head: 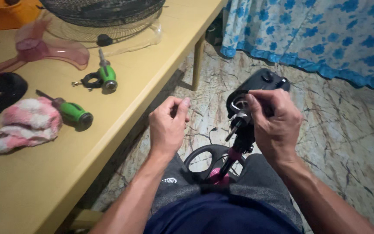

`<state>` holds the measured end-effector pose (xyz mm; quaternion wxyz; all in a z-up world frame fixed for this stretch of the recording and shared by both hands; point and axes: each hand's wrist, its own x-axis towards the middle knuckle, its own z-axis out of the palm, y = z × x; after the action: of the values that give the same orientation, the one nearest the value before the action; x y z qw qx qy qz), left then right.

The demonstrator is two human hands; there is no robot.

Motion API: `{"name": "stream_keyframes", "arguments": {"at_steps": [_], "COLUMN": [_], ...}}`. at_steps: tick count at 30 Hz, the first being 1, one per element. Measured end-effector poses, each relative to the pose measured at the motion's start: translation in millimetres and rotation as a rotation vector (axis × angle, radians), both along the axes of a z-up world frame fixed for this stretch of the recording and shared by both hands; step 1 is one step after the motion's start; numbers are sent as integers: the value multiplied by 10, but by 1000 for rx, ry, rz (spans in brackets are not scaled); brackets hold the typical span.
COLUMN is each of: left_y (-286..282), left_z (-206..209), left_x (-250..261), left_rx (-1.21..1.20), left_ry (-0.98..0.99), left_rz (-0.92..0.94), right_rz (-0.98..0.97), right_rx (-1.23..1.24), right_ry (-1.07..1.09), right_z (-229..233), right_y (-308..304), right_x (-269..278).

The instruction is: The person assembles a small electric fan motor by hand. They attach a black plastic cap, wipe a circular fan component with a cloth, and then fit the component onto the motor shaft, adjusting it into place.

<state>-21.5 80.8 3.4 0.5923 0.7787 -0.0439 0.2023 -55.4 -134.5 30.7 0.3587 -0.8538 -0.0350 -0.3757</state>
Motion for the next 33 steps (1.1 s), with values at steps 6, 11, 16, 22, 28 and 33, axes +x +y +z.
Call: {"name": "stream_keyframes", "arguments": {"at_steps": [6,11,16,22,28,33], "left_y": [191,307,427,659,1197,1795], "left_z": [-32,-66,-42,58,249,371], "left_x": [-117,-232,-310,-343,-260,-224], "left_rx": [-70,-16,-8,-21,147,389], "left_ry": [-63,-19,-27,-82,-306,-280], "left_rz": [25,133,194,262,395,558], "right_rz": [157,219,259,380,554,721], "right_rx": [-52,-167,-187,-123,-31,54], "right_ry": [-21,4,4,47,162,248], "right_z": [-47,-115,-127,-36,58,93], "right_y": [169,230,298,667,1209,1690], "right_x": [-69,-34,-3,175,379,505]}}
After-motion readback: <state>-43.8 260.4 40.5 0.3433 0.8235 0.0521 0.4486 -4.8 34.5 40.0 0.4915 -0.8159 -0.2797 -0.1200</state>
